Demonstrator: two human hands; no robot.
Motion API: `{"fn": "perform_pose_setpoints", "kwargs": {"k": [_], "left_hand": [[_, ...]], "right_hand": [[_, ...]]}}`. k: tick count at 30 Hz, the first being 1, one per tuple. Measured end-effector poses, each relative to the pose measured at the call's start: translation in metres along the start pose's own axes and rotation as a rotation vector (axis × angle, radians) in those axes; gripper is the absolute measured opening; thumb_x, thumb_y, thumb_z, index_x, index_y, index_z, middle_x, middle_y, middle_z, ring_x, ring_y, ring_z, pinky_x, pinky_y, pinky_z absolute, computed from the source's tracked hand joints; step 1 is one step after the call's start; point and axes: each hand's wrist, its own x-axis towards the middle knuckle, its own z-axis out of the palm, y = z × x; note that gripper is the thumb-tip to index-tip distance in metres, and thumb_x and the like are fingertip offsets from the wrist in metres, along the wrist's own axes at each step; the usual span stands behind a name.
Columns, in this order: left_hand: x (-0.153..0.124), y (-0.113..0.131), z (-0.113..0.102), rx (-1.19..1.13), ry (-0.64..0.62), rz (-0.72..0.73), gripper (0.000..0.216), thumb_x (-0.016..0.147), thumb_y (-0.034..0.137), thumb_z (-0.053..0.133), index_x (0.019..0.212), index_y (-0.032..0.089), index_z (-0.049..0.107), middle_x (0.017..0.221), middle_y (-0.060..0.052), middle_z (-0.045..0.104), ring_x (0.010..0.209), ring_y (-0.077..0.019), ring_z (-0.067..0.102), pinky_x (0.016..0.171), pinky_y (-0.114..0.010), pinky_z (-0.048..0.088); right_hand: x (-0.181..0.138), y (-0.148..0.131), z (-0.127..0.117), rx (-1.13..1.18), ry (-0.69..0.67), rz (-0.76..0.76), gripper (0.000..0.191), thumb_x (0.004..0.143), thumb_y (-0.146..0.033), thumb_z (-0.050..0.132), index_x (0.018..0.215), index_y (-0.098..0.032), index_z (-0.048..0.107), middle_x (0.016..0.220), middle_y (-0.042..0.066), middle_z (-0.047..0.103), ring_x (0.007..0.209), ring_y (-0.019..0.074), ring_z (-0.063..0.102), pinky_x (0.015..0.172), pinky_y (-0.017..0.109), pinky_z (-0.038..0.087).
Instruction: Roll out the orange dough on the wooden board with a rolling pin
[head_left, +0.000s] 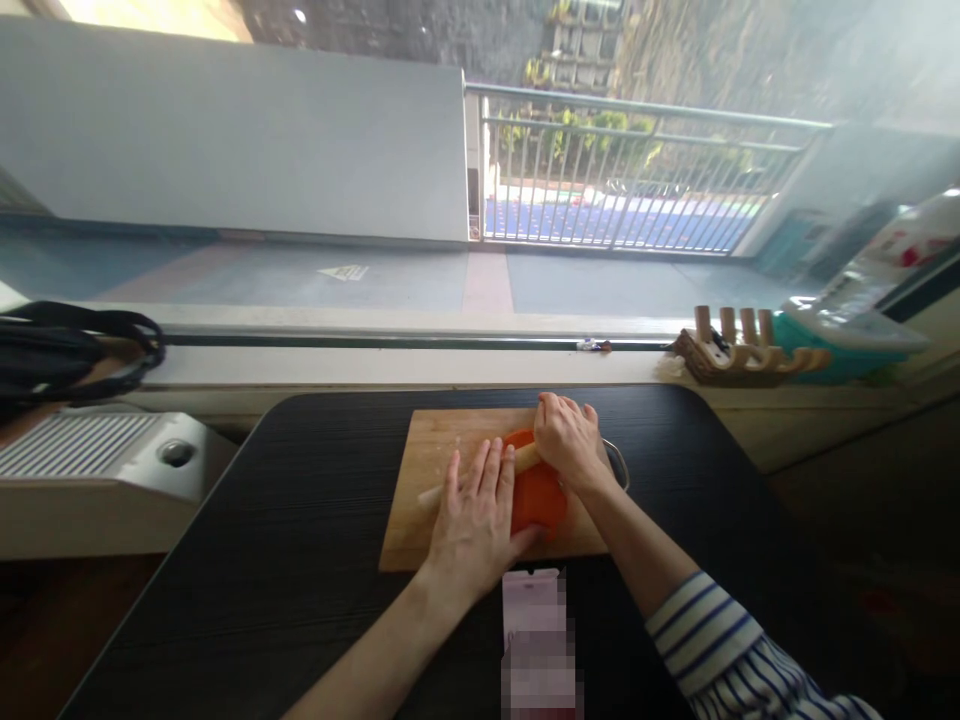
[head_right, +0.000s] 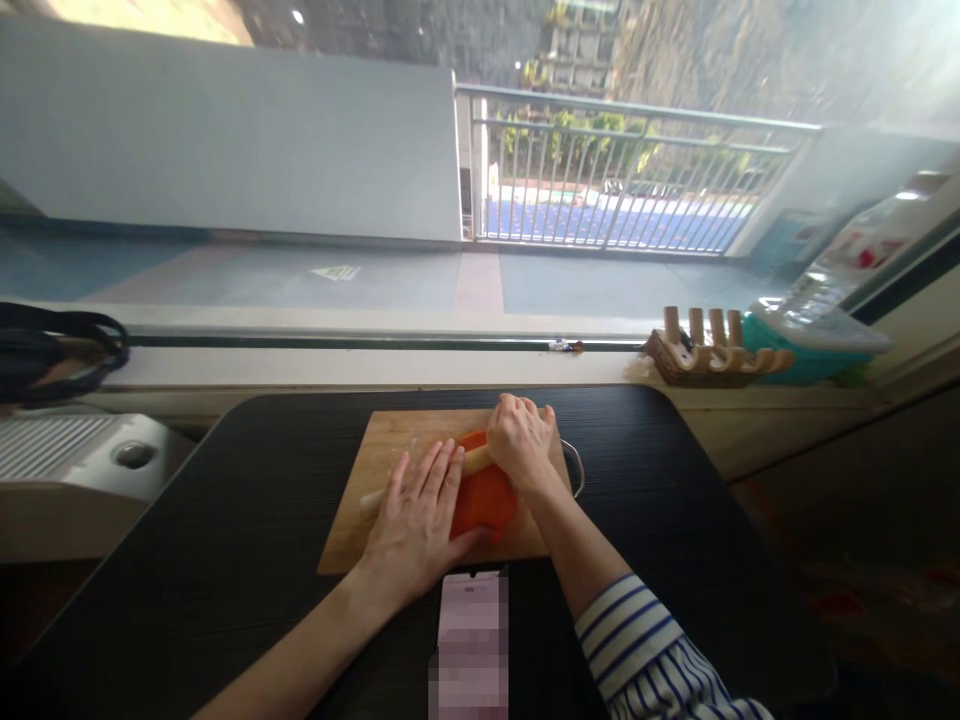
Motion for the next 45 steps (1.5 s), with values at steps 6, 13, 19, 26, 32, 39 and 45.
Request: {"fn": "perform_pose_setpoints", "kwargs": {"k": [6, 13, 19, 26, 32, 39, 45], "left_hand": [[-0.003, 0.006, -0.003, 0.016, 0.014, 0.003, 0.066, 0.089, 0.051, 0.043, 0.139, 0.009, 0.041, 0.145, -0.017, 0.040, 0.134, -0.0309, 0.037, 0.110, -0.053, 0.029], [-0.006, 0.008, -0.006, 0.013, 0.044, 0.021, 0.060, 0.088, 0.049, 0.048, 0.136, 0.014, 0.046, 0.141, -0.015, 0.047, 0.131, -0.0308, 0.041, 0.107, -0.050, 0.034], [-0.011, 0.002, -0.011, 0.019, 0.045, 0.053, 0.061, 0.089, 0.052, 0.045, 0.131, 0.009, 0.051, 0.135, -0.017, 0.053, 0.126, -0.0305, 0.047, 0.105, -0.048, 0.037], [-0.025, -0.013, -0.012, -0.027, 0.065, 0.027, 0.047, 0.094, 0.043, 0.037, 0.124, 0.013, 0.057, 0.125, -0.015, 0.061, 0.118, -0.0266, 0.055, 0.101, -0.046, 0.042], [-0.030, -0.023, -0.027, -0.146, 0.008, 0.041, 0.027, 0.093, 0.030, 0.045, 0.112, 0.021, 0.062, 0.117, -0.007, 0.067, 0.109, -0.0205, 0.061, 0.096, -0.040, 0.045], [-0.032, -0.014, -0.044, -0.231, -0.051, -0.046, 0.019, 0.088, 0.025, 0.055, 0.106, 0.020, 0.062, 0.110, -0.005, 0.069, 0.104, -0.0195, 0.062, 0.094, -0.038, 0.046], [-0.039, -0.014, -0.044, -0.223, -0.051, -0.112, 0.022, 0.089, 0.029, 0.054, 0.107, 0.019, 0.061, 0.116, -0.007, 0.066, 0.109, -0.0211, 0.060, 0.094, -0.038, 0.047]], "right_hand": [[-0.033, 0.014, -0.002, -0.011, 0.040, 0.016, 0.039, 0.094, -0.023, 0.026, 0.124, -0.018, 0.051, 0.138, 0.013, 0.050, 0.132, 0.0241, 0.037, 0.107, 0.056, 0.021], [-0.067, 0.025, -0.004, -0.045, 0.084, 0.012, 0.040, 0.095, -0.025, 0.025, 0.125, -0.017, 0.050, 0.141, 0.013, 0.047, 0.135, 0.0229, 0.034, 0.109, 0.059, 0.017], [-0.085, 0.027, -0.011, -0.025, 0.093, 0.016, 0.039, 0.096, -0.026, 0.027, 0.125, -0.018, 0.051, 0.139, 0.012, 0.049, 0.133, 0.0245, 0.037, 0.109, 0.060, 0.018], [-0.121, 0.042, -0.015, -0.036, 0.090, -0.044, 0.040, 0.097, -0.025, 0.025, 0.126, -0.022, 0.053, 0.140, 0.009, 0.049, 0.133, 0.0232, 0.038, 0.111, 0.058, 0.018], [-0.131, 0.066, -0.018, -0.015, 0.049, -0.230, 0.042, 0.097, -0.036, 0.033, 0.134, -0.022, 0.048, 0.141, 0.009, 0.047, 0.134, 0.0240, 0.037, 0.112, 0.054, 0.020], [-0.108, 0.072, -0.041, 0.046, -0.057, -0.424, 0.032, 0.094, -0.040, 0.046, 0.122, -0.032, 0.058, 0.121, 0.004, 0.064, 0.115, 0.0205, 0.054, 0.112, 0.046, 0.020], [-0.090, 0.064, -0.050, 0.064, -0.078, -0.532, 0.027, 0.093, -0.037, 0.049, 0.116, -0.030, 0.061, 0.115, 0.005, 0.066, 0.109, 0.0194, 0.057, 0.112, 0.045, 0.017]]}}
